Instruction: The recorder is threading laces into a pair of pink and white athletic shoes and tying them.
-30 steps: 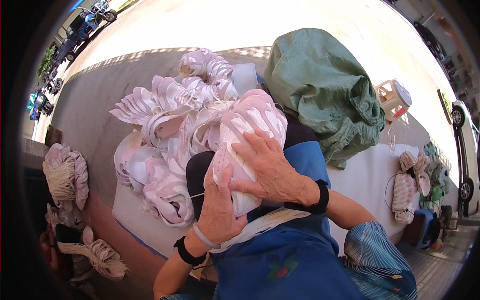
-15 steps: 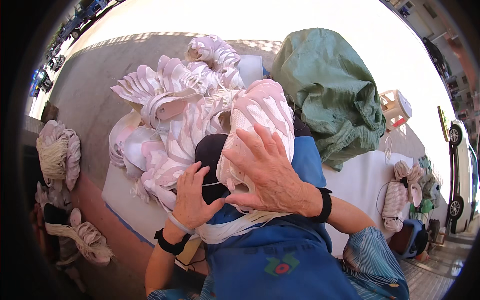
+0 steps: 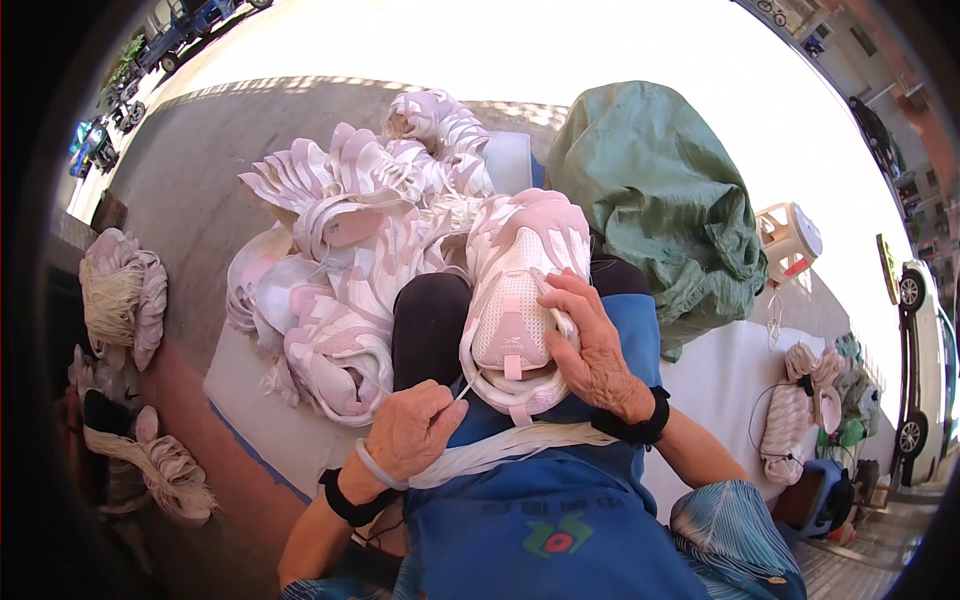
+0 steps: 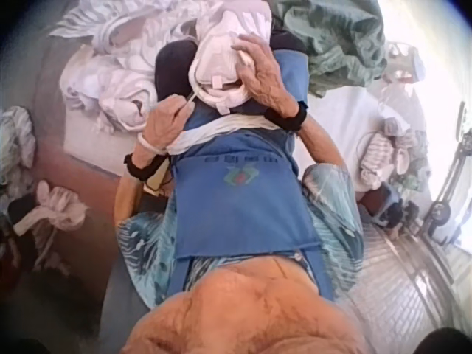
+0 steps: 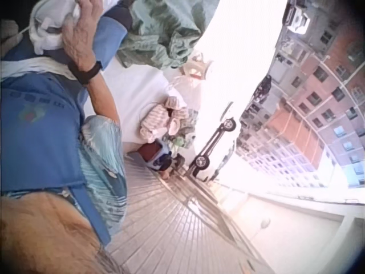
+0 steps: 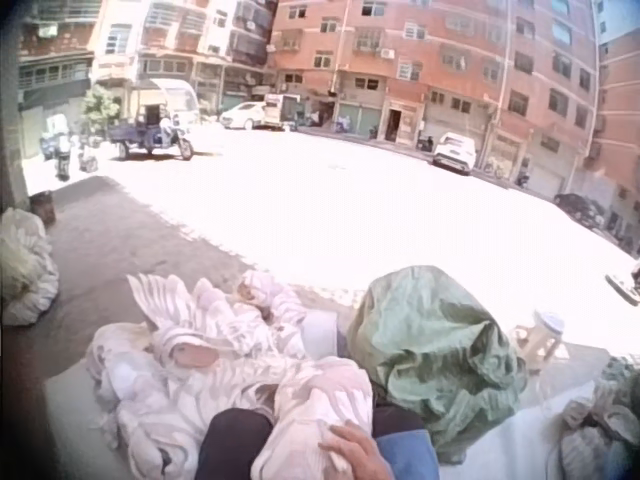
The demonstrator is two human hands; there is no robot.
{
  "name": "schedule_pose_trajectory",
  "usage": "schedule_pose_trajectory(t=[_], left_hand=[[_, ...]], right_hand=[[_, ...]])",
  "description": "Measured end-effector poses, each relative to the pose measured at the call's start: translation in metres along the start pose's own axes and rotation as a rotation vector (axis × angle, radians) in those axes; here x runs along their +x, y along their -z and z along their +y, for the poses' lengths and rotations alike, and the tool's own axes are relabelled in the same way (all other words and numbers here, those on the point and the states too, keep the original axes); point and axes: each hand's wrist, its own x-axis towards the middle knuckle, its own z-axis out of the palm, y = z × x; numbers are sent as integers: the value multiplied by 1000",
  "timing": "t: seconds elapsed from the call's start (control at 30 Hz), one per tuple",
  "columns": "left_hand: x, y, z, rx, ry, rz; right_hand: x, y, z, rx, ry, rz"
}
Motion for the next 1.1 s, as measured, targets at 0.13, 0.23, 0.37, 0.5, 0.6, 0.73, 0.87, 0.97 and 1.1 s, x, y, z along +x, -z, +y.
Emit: schedule_pose_trajectory(t=[0.13,0.23,0.37,0.5,0.6,0.73,0.87,0.97,1.1], left_hand=[[15,2,4,-40,79,-162],[34,1,10,-132,211,-308],[48,-15,21,-81,80,-156],[52,-16,21,-28,16,-76],[53,-16,18,-16,-28,-34],[47,-18,14,-46,-12,-41],[48,-7,21,194,-71,-51],[45,-13,19,434,-177,-68],[44,-27,1,339,-176,11]], right_hand=[[-29,6,5,21,14,46],[-35,5,9,62,-3,78],[-33,10,17,114,9,71],[-30,11,18,127,-6,49],[-29,14,15,112,-69,-8],[-20,23,7,91,-96,-57],[-11,23,-14,-30,-179,-24],[-4,8,0,-112,-17,-58],[5,11,7,-12,24,-86]])
